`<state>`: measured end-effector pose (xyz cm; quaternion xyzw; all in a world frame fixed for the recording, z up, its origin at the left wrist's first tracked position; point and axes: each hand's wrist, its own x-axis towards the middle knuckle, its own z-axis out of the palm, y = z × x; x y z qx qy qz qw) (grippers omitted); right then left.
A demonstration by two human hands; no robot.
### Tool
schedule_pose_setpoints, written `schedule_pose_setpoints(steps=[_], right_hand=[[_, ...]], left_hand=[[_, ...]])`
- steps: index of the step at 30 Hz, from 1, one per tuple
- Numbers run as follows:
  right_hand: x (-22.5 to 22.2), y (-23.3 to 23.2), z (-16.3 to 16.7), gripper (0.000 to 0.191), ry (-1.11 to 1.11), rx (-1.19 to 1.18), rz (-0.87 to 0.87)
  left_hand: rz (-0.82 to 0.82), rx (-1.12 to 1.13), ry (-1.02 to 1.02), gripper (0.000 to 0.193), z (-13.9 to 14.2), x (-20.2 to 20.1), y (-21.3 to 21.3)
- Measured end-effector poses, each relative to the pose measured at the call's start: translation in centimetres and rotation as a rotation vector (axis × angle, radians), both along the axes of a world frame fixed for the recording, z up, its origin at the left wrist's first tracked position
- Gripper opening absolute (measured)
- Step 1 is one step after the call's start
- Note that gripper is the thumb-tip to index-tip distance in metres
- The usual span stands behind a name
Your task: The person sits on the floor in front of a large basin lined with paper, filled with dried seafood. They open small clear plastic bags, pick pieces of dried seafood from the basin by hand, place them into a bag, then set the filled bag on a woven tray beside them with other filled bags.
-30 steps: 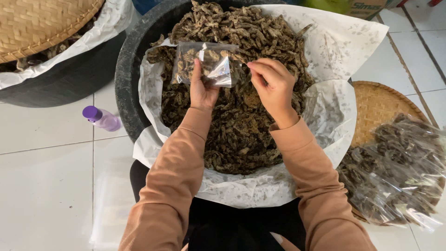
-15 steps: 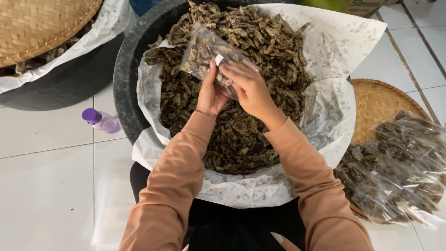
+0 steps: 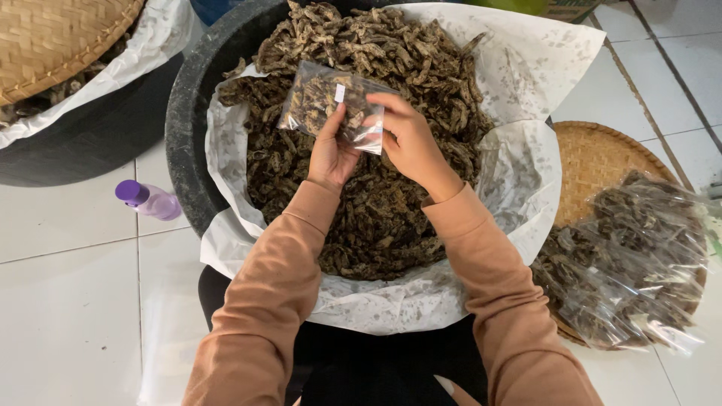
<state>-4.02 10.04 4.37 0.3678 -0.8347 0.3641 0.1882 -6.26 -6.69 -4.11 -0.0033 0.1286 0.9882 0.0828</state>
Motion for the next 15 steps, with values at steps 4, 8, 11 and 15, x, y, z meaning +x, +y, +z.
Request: schedule_pose_setpoints(steps=[4,8,11,15], right_hand=[[1.3,2.4,1.1,0.051,0.010,0.065,0.041],[5.5,8.8,2.7,0.071,-0.186,0.015,-0.203],[8.8,17.1,5.0,0.073,-0.130,-0.008,-0.309],[14.1,28.9,7.0,0.076,-0.028,0.212,-0.652]], left_hand=[[-0.085,-0.128,0.050,0.038,2.5,1.9,2.3],[-0.523,-0.288,0.108,0.037,4.5,5.2,9.5],[-0.722,-1.071,0.717,0.031,5.2,6.4,12.6],[0.403,-2.683,1.175,0.060,6.5,6.0,10.5]])
